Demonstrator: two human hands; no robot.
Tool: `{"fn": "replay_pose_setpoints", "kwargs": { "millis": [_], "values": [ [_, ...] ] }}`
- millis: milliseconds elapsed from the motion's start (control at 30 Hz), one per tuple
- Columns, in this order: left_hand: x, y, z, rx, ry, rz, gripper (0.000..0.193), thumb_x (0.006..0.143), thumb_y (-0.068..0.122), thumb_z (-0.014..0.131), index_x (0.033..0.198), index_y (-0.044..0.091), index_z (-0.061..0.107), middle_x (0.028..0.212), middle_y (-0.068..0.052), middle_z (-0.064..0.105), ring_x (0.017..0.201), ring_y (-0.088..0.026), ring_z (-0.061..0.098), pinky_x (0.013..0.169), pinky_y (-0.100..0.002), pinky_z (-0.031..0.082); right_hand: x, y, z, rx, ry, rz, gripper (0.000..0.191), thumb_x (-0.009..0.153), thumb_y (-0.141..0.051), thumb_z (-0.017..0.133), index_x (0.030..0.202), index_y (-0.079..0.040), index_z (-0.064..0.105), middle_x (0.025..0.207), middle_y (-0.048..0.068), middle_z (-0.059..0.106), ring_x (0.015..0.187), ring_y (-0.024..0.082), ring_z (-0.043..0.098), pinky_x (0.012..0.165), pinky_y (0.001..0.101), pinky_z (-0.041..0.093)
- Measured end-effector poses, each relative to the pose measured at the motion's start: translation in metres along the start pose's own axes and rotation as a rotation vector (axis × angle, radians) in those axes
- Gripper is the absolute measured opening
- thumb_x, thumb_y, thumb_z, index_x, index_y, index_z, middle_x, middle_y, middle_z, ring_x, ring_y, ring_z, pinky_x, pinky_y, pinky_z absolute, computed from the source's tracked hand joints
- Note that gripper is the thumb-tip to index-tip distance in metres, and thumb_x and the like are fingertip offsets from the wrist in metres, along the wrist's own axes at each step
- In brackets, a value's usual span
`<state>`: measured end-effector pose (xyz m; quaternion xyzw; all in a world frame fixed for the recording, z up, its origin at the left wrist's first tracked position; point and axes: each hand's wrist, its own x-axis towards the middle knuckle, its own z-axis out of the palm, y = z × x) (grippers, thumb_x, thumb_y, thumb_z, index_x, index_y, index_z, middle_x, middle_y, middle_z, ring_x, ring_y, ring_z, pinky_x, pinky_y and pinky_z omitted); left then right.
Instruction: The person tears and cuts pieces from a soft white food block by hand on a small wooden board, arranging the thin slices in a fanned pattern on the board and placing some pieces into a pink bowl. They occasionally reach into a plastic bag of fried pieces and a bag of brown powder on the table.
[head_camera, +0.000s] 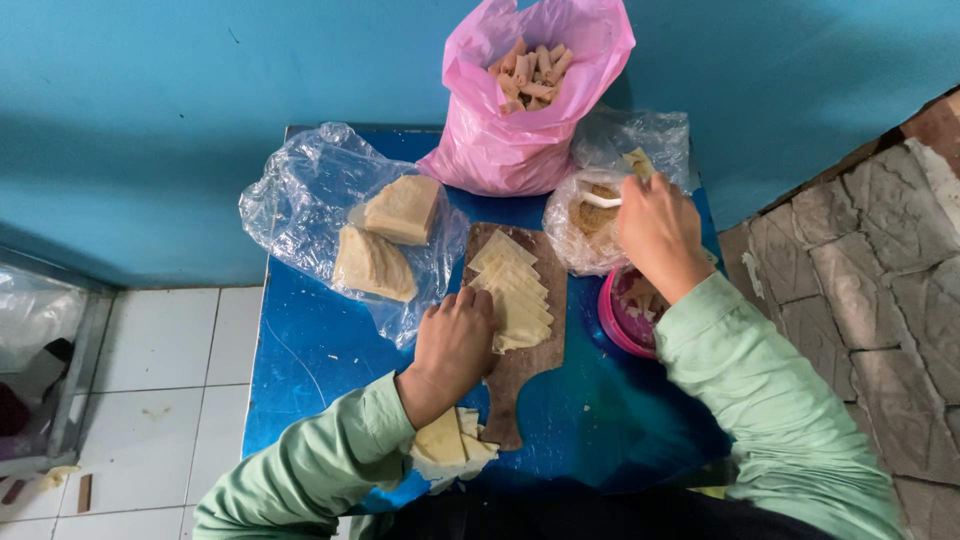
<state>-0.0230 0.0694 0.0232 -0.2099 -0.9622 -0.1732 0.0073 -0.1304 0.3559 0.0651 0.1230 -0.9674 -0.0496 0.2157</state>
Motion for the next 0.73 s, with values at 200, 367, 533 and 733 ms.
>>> {"fn": "replay_pose_setpoints", "kwargs": {
  "millis": [200, 367, 533, 733],
  "values": [
    [0.002, -0.003, 0.007, -0.042, 0.001, -0.016, 0.034, 0.074, 0.014, 0.075, 0.101, 0.004, 0.056, 0.099, -0.014, 0.067, 0.097, -0.032, 0.068, 0.079, -0.044, 0.054, -0.002, 0.01, -0.008, 0.375, -0.019, 0.041, 0.002, 0.092, -0.008, 0.065, 0.093, -0.006, 0.066, 0.088, 0.016, 0.071, 0.082, 0.041, 0.069, 0.071, 0.0505, 0.054],
    [0.002, -0.006, 0.009, -0.147, 0.071, -0.047, 0.024, 0.085, 0.017, 0.073, 0.099, 0.005, 0.057, 0.097, -0.014, 0.069, 0.093, -0.032, 0.069, 0.079, -0.046, 0.053, 0.002, 0.009, 0.002, 0.441, -0.054, 0.19, 0.007, 0.094, -0.016, 0.07, 0.097, -0.009, 0.07, 0.09, 0.018, 0.073, 0.084, 0.042, 0.069, 0.072, 0.0497, 0.054],
    [0.004, -0.01, 0.007, -0.158, 0.045, -0.062, 0.023, 0.084, 0.016, 0.074, 0.096, 0.005, 0.058, 0.095, -0.014, 0.069, 0.093, -0.033, 0.07, 0.079, -0.045, 0.054, 0.008, 0.01, 0.004, 0.506, -0.077, 0.263, 0.009, 0.094, -0.013, 0.068, 0.097, -0.011, 0.076, 0.089, 0.015, 0.074, 0.084, 0.036, 0.072, 0.073, 0.0444, 0.056],
    [-0.001, -0.02, -0.014, -0.181, 0.037, -0.05, 0.023, 0.08, 0.014, 0.075, 0.095, 0.006, 0.059, 0.095, -0.014, 0.07, 0.093, -0.033, 0.07, 0.08, -0.044, 0.054, 0.011, 0.011, 0.0, 0.676, -0.184, 0.45, 0.016, 0.098, -0.017, 0.066, 0.103, -0.006, 0.076, 0.086, 0.01, 0.077, 0.08, 0.021, 0.076, 0.073, 0.0359, 0.058]
  ]
}}
